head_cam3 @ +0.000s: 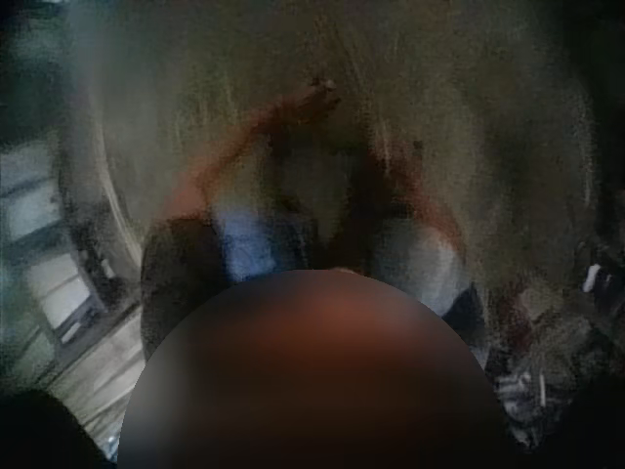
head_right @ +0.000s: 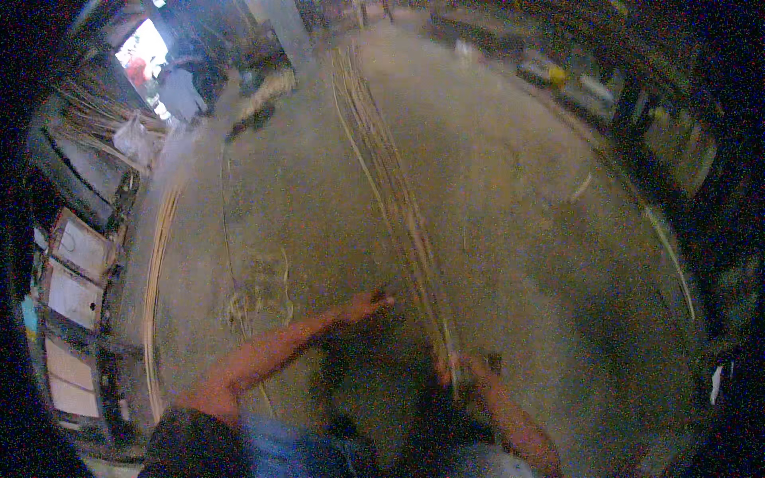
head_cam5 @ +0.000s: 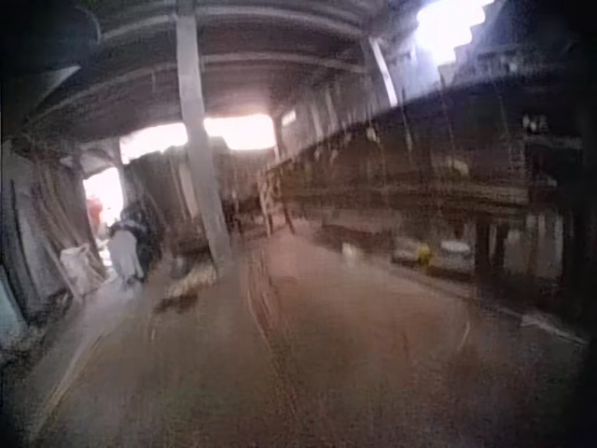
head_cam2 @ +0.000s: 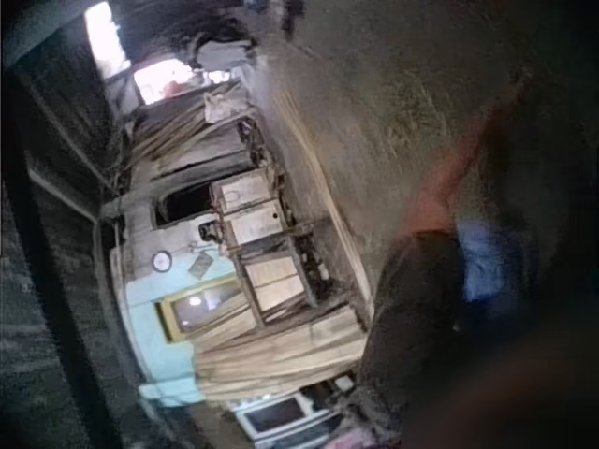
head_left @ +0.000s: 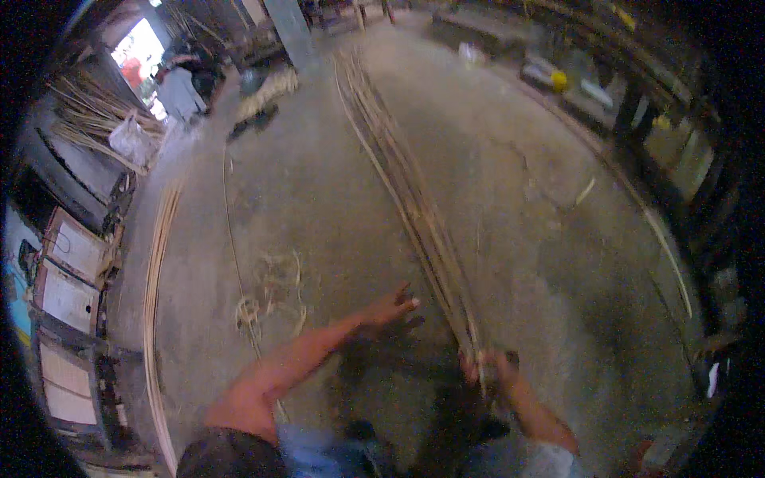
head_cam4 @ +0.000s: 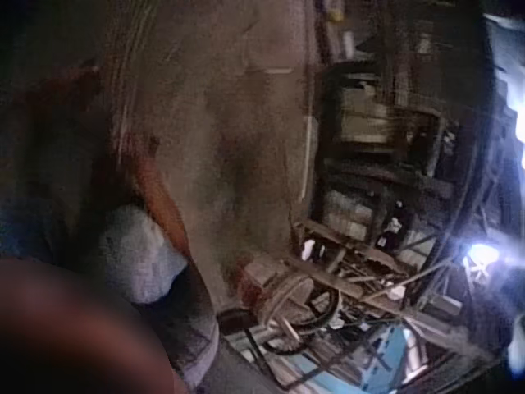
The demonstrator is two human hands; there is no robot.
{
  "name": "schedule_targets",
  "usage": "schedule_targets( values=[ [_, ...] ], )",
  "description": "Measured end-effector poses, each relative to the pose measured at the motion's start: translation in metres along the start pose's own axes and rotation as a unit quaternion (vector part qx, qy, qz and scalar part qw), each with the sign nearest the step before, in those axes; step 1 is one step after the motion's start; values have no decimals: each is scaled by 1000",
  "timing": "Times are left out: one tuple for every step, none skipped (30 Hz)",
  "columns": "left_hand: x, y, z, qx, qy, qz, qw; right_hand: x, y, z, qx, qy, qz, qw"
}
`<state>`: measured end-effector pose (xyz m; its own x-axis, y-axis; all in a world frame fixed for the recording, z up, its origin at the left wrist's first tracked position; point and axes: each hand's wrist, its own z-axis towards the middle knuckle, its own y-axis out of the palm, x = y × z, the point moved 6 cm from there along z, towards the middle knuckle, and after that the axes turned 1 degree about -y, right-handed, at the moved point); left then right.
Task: The person sits on the floor and unties a bundle of bamboo strips. They then separate the strips one by one, aligning them and placing them into a neat pile on the floor.
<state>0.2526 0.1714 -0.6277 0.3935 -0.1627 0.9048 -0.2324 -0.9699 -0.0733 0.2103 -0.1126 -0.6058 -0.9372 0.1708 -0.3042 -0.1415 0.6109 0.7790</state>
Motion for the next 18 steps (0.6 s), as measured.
schedule_targets(
  values=[
    [9, 14, -23, -35, 39, 203, 978, -8, 0, 11, -54, 26, 102, 993],
    [15, 33, -44, -79, 84, 394, 912, -10, -4, 19, -48, 37, 74, 995],
    [9, 47, -62, -102, 45, 411, 905, -14, 2, 26, -33, 54, 39, 997],
    [15, 59, -68, -124, 15, 443, 888, -9, -32, 46, -110, 69, -26, 991],
    [13, 59, -75, -137, -20, 480, 866, -10, -26, 50, -95, 61, -43, 993],
    [13, 60, -76, -102, -3, 510, 854, -11, -7, 50, -85, 52, -64, 993],
    [11, 62, -78, -69, 12, 539, 839, -14, 7, 51, -75, 42, -81, 993],
    [9, 70, -77, -41, 34, 561, 826, -22, 8, 51, -51, 20, -133, 990],
    [11, 82, -68, -22, 35, 547, 836, -34, 6, 48, -20, 0, -189, 982],
    [14, 87, -60, -1, 23, 535, 845, -37, 16, 52, -2, -10, -207, 978],
    [17, 97, -56, 21, 12, 515, 857, -40, 22, 48, 21, -16, -231, 973],
    [18, 112, -52, 20, -2, 502, 864, -45, 13, 44, 47, -26, -312, 948],
    [31, 116, -42, 27, -6, 499, 866, -61, 9, 42, 67, -50, -397, 914],
    [38, 117, -33, 33, -11, 495, 868, -72, 7, 36, 86, -71, -478, 871],
    [37, 111, -27, 19, 2, 484, 875, -78, 11, 28, 126, -86, -503, 851],
    [31, 99, -25, 3, 13, 473, 881, -82, 20, 17, 164, -99, -524, 830],
    [23, 85, -25, -11, 23, 462, 887, -83, 25, 10, 200, -112, -544, 807],
    [18, 74, -29, -27, 28, 458, 888, -82, 21, -4, 234, -154, -601, 748]
  ],
)
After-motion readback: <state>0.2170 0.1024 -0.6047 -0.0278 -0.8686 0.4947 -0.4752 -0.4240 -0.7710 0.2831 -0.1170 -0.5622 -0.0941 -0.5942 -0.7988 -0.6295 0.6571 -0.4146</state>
